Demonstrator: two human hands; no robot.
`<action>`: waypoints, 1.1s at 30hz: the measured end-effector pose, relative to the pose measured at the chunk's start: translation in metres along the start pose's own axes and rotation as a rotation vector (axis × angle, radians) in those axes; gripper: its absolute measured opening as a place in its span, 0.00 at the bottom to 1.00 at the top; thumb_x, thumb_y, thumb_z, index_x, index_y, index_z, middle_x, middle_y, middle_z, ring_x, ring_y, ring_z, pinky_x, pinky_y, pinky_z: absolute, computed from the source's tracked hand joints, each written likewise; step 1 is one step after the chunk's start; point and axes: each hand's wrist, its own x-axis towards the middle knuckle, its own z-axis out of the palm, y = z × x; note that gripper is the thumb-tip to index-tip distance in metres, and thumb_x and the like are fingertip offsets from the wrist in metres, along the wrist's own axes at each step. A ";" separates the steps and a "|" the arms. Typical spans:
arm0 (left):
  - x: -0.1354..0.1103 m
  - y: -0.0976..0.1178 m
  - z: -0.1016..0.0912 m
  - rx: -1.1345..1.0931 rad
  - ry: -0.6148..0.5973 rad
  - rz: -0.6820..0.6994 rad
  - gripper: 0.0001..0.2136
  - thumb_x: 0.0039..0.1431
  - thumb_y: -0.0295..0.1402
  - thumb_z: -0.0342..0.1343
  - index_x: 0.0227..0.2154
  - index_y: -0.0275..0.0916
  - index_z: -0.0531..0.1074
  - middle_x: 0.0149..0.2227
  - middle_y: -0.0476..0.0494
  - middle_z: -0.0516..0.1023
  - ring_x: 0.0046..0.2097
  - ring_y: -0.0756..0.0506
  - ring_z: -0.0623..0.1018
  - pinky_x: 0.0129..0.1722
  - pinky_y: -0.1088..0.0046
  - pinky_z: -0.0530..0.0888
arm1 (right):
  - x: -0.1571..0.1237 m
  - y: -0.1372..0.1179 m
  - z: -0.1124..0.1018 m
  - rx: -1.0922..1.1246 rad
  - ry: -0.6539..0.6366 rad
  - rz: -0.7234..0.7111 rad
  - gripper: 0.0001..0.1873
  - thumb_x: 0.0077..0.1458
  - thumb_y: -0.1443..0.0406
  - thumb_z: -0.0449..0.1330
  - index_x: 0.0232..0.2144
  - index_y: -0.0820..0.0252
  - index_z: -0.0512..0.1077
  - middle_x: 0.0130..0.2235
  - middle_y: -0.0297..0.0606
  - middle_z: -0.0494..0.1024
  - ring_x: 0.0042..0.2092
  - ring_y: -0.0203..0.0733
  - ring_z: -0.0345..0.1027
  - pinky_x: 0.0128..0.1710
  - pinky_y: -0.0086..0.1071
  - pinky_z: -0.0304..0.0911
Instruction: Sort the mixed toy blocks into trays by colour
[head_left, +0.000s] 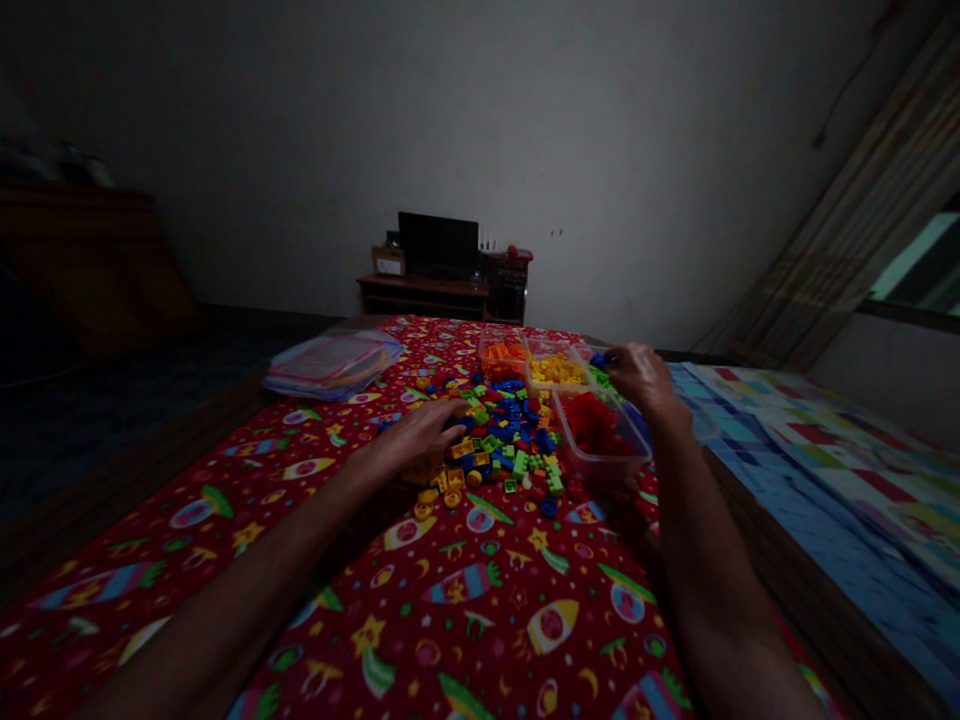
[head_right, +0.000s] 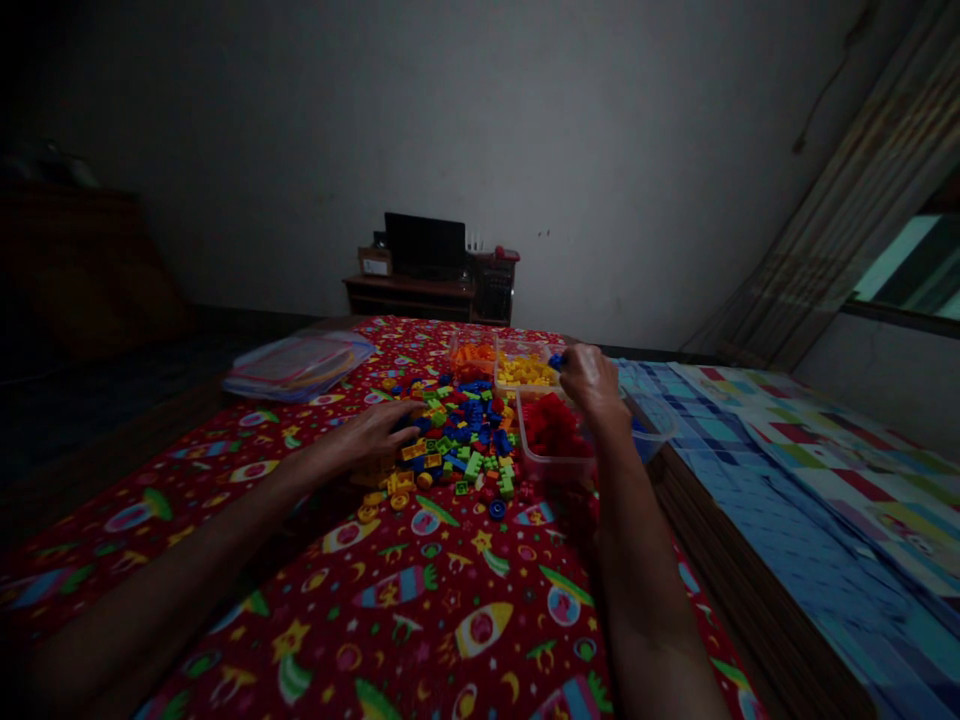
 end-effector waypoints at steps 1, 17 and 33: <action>0.000 0.001 0.000 0.004 -0.002 -0.004 0.21 0.58 0.37 0.47 0.52 0.34 0.66 0.51 0.35 0.73 0.51 0.39 0.73 0.51 0.64 0.68 | 0.000 0.012 -0.005 -0.017 0.021 0.078 0.16 0.52 0.67 0.53 0.41 0.58 0.76 0.41 0.47 0.78 0.41 0.46 0.71 0.34 0.31 0.60; 0.003 -0.011 0.005 -0.040 0.154 0.054 0.16 0.56 0.37 0.49 0.45 0.38 0.71 0.44 0.39 0.77 0.46 0.41 0.76 0.48 0.64 0.70 | -0.013 -0.034 -0.012 0.116 0.024 -0.108 0.16 0.56 0.64 0.49 0.38 0.58 0.76 0.39 0.47 0.78 0.40 0.44 0.70 0.36 0.31 0.59; 0.001 -0.018 -0.001 -0.056 0.157 -0.007 0.13 0.54 0.33 0.47 0.36 0.39 0.76 0.38 0.43 0.78 0.41 0.43 0.76 0.44 0.68 0.71 | -0.044 -0.097 0.064 0.260 -0.365 -0.719 0.21 0.53 0.71 0.55 0.50 0.60 0.68 0.46 0.45 0.74 0.47 0.41 0.66 0.44 0.29 0.58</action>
